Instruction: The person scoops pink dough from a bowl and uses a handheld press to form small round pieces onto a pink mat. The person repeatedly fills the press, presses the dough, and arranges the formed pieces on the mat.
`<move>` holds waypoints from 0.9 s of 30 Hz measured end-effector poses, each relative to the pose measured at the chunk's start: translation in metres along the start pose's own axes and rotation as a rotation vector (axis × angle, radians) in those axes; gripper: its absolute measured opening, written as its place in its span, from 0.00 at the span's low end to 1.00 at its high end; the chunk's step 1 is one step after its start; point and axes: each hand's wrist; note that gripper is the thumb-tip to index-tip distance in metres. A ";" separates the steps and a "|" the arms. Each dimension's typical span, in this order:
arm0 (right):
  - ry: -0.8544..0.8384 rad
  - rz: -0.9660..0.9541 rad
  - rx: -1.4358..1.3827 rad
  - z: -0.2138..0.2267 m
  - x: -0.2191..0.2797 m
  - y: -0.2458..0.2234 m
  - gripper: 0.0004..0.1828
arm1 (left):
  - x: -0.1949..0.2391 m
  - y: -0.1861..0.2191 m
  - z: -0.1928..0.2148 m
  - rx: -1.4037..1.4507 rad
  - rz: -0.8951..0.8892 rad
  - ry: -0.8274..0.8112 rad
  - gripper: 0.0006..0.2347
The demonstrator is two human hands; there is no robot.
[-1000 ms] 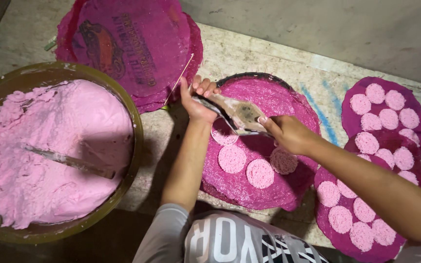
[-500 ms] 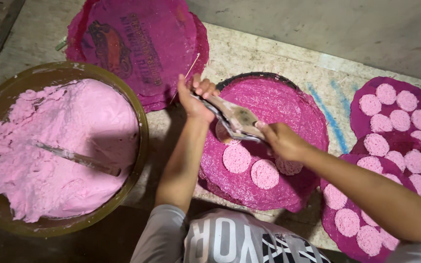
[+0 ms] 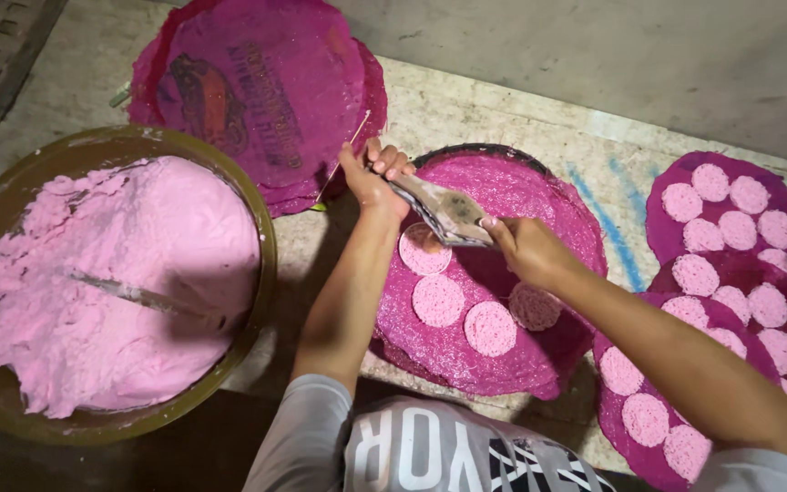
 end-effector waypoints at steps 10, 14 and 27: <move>0.286 0.408 -0.305 -0.046 -0.004 0.056 0.26 | 0.041 0.086 -0.005 -0.635 0.026 -0.705 0.25; 0.309 0.328 -0.513 -0.061 0.017 0.089 0.34 | 0.070 0.097 -0.004 -1.568 0.240 -0.766 0.36; 0.501 0.333 -1.181 -0.089 0.086 0.176 0.42 | 0.081 0.045 0.040 -1.820 -0.009 -1.336 0.46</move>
Point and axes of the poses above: each hand's wrist, its own x-axis away from the middle knuckle, its own z-axis out of the back of the hand, y = z × x, and after that the axes turned 12 degrees about -z, right-handed
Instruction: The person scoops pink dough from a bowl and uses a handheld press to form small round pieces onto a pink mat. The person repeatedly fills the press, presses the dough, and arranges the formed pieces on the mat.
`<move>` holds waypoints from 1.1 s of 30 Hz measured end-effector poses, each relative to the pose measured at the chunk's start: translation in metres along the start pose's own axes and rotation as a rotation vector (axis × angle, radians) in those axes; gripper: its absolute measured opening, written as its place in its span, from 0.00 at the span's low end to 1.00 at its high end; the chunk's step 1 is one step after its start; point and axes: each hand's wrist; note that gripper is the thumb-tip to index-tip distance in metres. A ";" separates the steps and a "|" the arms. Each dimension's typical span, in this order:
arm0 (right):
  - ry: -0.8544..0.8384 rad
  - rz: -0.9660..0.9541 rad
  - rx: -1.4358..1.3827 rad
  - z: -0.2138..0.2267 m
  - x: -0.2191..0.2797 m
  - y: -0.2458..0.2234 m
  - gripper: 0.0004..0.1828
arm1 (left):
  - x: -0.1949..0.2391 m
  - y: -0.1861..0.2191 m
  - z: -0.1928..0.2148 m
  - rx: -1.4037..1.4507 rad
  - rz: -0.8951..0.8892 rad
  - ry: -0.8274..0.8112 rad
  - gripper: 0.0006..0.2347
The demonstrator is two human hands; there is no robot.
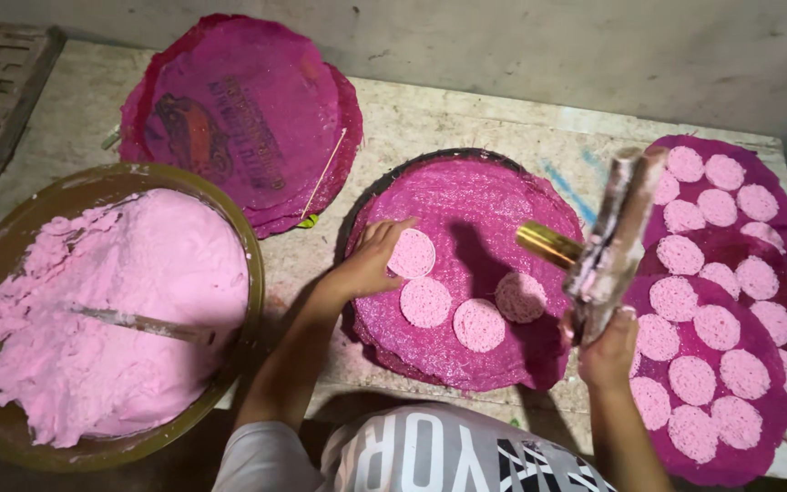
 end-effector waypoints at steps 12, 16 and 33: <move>0.112 -0.038 -0.244 0.020 0.027 0.001 0.40 | -0.025 0.011 0.018 0.130 -0.045 0.040 0.46; 0.131 0.001 -0.282 0.024 0.035 -0.003 0.39 | -0.070 0.034 -0.007 0.039 -0.024 -0.140 0.48; -0.636 1.103 0.971 0.000 0.069 -0.228 0.36 | -0.011 0.269 0.014 0.220 -0.368 -0.566 0.09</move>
Point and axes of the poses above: each hand's wrist, its own x-axis away from the middle knuckle, its own z-axis out of the back of the hand, y = z × x, and after that the axes turned 12 degrees about -z, right-handed
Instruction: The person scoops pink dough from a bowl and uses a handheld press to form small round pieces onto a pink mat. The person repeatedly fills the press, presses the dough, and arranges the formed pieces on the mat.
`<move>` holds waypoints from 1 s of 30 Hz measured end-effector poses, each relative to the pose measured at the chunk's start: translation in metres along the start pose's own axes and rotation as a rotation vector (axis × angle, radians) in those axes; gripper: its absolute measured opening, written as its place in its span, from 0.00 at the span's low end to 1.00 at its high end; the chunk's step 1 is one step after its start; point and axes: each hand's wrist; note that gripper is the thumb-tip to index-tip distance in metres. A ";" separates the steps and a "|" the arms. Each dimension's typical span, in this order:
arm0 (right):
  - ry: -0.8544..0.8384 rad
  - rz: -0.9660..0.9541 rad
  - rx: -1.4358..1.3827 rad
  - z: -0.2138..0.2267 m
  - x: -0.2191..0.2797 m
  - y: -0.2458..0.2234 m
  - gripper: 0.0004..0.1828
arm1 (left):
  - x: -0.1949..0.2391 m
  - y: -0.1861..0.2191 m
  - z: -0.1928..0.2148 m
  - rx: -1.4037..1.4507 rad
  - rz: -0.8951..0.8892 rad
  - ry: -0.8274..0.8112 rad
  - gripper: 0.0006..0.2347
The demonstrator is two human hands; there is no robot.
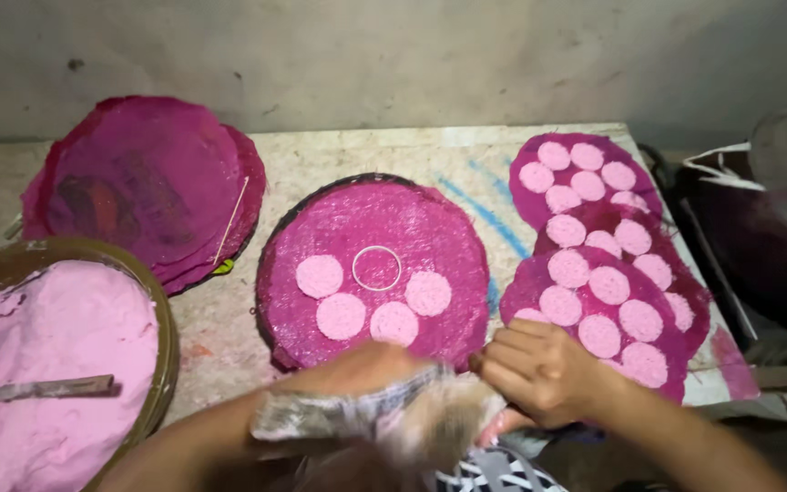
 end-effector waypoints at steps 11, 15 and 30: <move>-0.711 -0.006 -0.833 -0.024 0.049 -0.002 0.20 | 0.042 0.031 -0.118 -0.151 0.377 0.222 0.12; -0.806 -0.093 -1.029 -0.031 0.050 -0.004 0.26 | 0.077 0.015 -0.122 -0.171 0.480 0.201 0.14; 0.382 0.533 0.514 -0.065 -0.260 -0.053 0.16 | 0.365 -0.005 -0.125 0.405 0.334 1.336 0.12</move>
Point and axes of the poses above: each hand's wrist, its own x-axis away from the middle knuckle, its own z-axis out of the back of the hand, y = z × x, and after that the axes turned 12 degrees about -z, right-handed
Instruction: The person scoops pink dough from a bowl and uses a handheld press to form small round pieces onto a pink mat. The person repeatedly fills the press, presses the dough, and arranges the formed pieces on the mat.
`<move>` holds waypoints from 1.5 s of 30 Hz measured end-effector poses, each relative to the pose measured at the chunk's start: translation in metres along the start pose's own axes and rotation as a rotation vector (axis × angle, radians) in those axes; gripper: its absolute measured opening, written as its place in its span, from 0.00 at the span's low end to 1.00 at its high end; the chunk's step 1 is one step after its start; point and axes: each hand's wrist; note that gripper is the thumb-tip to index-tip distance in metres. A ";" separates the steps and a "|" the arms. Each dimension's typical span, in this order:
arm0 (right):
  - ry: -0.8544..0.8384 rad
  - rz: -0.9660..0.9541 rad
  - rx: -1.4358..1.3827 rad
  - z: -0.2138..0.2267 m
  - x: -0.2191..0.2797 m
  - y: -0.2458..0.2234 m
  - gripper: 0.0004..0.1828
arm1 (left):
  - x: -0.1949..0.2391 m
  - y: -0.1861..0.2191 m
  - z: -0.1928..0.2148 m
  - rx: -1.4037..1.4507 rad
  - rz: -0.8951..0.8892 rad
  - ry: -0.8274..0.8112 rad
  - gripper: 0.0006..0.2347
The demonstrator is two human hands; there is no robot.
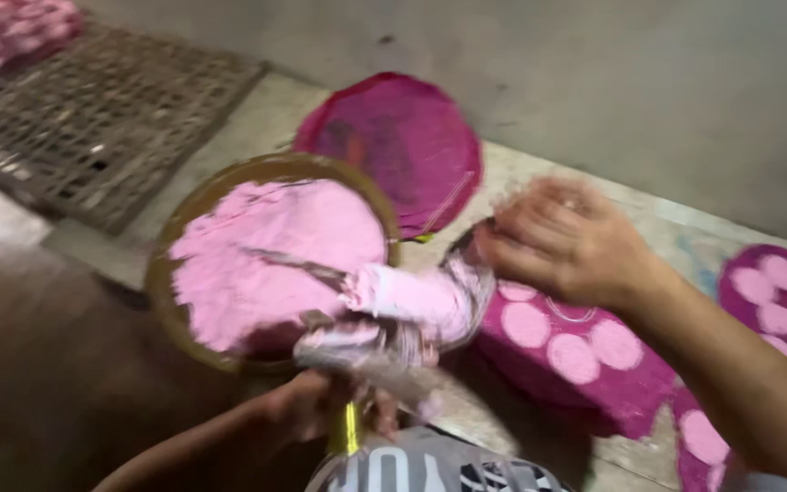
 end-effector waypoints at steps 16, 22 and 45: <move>-1.014 -0.359 -0.499 -0.255 -0.080 -0.144 0.20 | -0.029 -0.077 0.153 -0.540 -0.329 0.909 0.03; -1.081 -0.589 -0.514 -0.245 -0.078 -0.057 0.18 | -0.031 -0.103 0.165 -0.521 -0.254 0.924 0.03; -1.128 -0.727 -0.729 -0.168 -0.072 -0.094 0.25 | -0.050 -0.056 0.171 -0.581 -0.279 0.863 0.15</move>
Point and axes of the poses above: each hand's wrist, its own x-axis away from the middle knuckle, its own z-axis out of the back of the hand, y = z × x, and after that the axes turned 12 degrees about -z, right-handed
